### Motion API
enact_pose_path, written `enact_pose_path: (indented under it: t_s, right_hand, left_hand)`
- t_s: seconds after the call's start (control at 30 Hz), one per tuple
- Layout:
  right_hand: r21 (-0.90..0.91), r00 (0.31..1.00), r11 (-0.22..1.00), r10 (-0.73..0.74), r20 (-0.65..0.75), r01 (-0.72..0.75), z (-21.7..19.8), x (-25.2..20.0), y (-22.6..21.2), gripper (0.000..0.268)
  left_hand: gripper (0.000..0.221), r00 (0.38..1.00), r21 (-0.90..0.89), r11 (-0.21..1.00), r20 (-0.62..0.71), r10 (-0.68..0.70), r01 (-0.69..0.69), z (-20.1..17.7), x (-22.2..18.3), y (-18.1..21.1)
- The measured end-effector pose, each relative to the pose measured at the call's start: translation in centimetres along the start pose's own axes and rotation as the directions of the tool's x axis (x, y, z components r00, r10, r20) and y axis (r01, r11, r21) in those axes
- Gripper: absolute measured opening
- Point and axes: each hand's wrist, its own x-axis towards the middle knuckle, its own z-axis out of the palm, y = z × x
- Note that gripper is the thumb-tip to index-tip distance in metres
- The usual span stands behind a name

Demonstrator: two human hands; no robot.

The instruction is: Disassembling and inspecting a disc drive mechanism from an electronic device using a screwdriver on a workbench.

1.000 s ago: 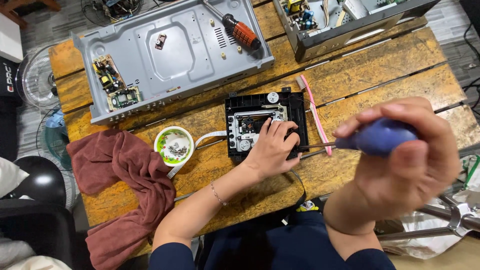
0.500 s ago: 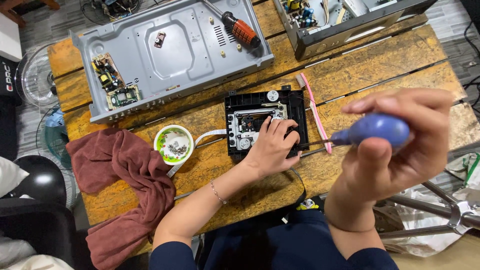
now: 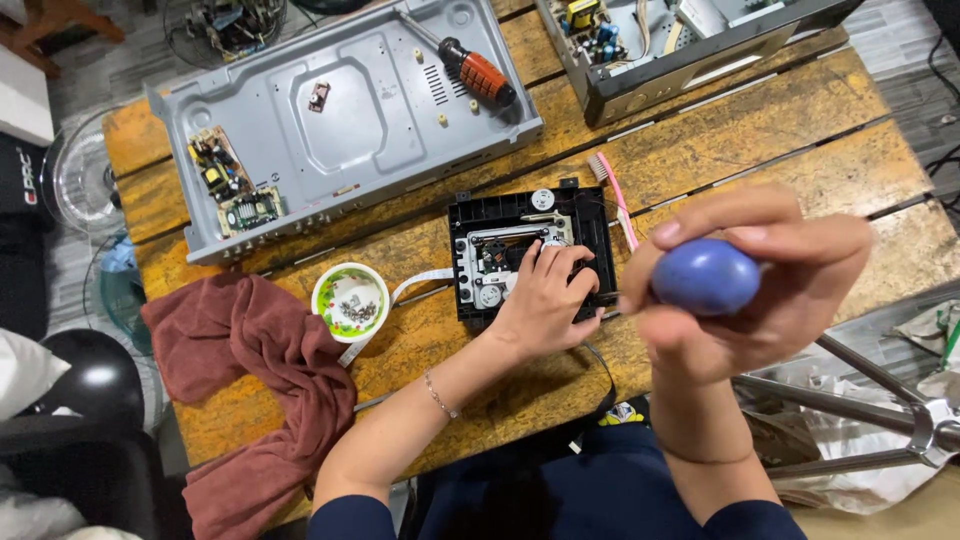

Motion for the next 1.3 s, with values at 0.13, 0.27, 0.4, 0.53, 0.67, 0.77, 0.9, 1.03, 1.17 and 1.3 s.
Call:
enact_pose_path:
  t_s: [0.13,0.27,0.4,0.53,0.67,0.77,0.9,1.03,1.17,1.3]
  right_hand:
    - [-0.052,0.999,0.998,-0.022,-0.028,0.02,-0.3,-0.5,0.3,0.032]
    - [-0.384,0.981,0.902,0.185,-0.064,-0.195,-0.1,-0.6,-1.7,0.061]
    - [-0.145,0.904,0.906,0.361,-0.229,-0.398,-0.7,-1.5,-1.3,0.05]
    - [0.026,0.979,0.998,0.062,-0.195,-0.058,-1.1,-1.8,1.0,0.055]
    - [0.117,0.991,0.988,0.11,-0.076,-0.101,-0.3,-1.5,1.2,0.049]
    - [0.283,0.956,0.914,0.288,0.047,-0.289,-1.4,-1.2,0.8,0.05]
    - [0.517,0.868,0.709,0.471,0.16,-0.48,-0.9,-0.9,0.0,0.055]
    - [0.357,0.99,0.925,0.1,0.099,-0.129,0.6,-1.3,-0.5,0.058]
    - [0.23,0.999,0.973,-0.014,0.039,0.005,1.7,-1.6,-0.4,0.036]
    - [-0.14,0.987,0.985,-0.085,0.136,0.104,0.5,-1.5,-0.3,0.033]
  left_hand:
    - [0.033,1.0,-0.029,1.0,-0.016,-0.002,0.001,0.0,0.1,0.1]
    - [0.04,1.0,-0.164,0.986,0.015,0.008,-0.006,-0.9,0.5,-0.2]
    - [0.044,0.999,-0.221,0.975,0.026,0.026,-0.02,-0.9,0.7,-0.9]
    - [0.036,0.99,-0.303,0.948,0.07,0.121,-0.095,-1.6,0.9,-2.1]
    - [0.033,0.989,-0.392,0.919,0.111,0.096,-0.045,-2.6,0.8,-2.7]
    - [0.029,0.987,-0.405,0.914,0.143,0.069,-0.005,-2.8,0.1,-2.7]
    - [0.024,0.996,-0.385,0.922,0.066,0.06,-0.03,-3.5,-0.6,-1.8]
    - [0.02,0.998,-0.373,0.926,-0.005,0.069,-0.065,-3.4,-1.3,-1.9]
    - [0.023,0.993,-0.344,0.932,-0.043,0.108,-0.116,-3.3,-1.7,-2.2]
    - [0.025,0.987,-0.294,0.942,-0.035,0.158,-0.161,-2.2,-2.2,-3.2]
